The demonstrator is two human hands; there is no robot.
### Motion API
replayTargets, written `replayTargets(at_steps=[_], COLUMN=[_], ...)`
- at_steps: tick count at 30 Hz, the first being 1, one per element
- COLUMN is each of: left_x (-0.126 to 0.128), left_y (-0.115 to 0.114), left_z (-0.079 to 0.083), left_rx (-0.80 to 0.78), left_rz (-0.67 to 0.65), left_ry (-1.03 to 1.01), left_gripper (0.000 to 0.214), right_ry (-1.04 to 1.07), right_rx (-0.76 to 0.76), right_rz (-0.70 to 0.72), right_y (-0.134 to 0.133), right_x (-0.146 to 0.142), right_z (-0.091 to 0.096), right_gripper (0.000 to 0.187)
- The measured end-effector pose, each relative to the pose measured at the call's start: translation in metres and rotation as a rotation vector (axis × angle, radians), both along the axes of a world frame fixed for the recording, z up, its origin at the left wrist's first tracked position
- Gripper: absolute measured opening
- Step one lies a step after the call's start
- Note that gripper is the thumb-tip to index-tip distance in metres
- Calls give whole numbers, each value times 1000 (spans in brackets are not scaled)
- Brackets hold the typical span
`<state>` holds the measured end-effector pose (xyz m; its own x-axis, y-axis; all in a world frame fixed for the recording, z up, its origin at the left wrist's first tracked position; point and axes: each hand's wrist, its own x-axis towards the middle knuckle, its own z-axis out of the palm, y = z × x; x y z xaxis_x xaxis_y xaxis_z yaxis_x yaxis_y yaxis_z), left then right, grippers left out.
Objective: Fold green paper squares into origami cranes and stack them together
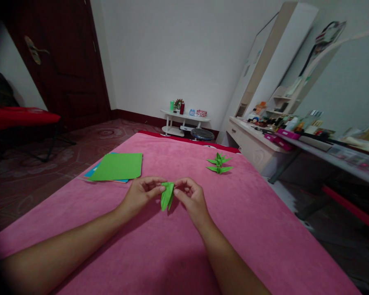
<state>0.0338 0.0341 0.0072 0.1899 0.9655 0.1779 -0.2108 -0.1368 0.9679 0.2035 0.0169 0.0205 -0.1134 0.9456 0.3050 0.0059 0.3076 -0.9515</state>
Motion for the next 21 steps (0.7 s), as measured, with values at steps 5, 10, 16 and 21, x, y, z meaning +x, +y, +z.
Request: replayTargets(at_steps=[5, 10, 16, 21], left_x=[2, 7, 7, 2], left_y=[-4, -11, -10, -3], left_z=[3, 4, 2, 2], left_rx=[27, 15, -2, -17], left_rz=[-34, -95, -112, -87], left_ry=[38, 14, 38, 12], left_gripper=[26, 24, 25, 27], right_ry=[-11, -53, -51, -62], right_rx=[12, 30, 38, 71], right_rz=[13, 11, -60, -34], right_y=[0, -1, -2, -1], right_x=[-5, -11, -13, -9], right_z=[-4, -8, -10, -8], right_gripper=[33, 20, 15, 19])
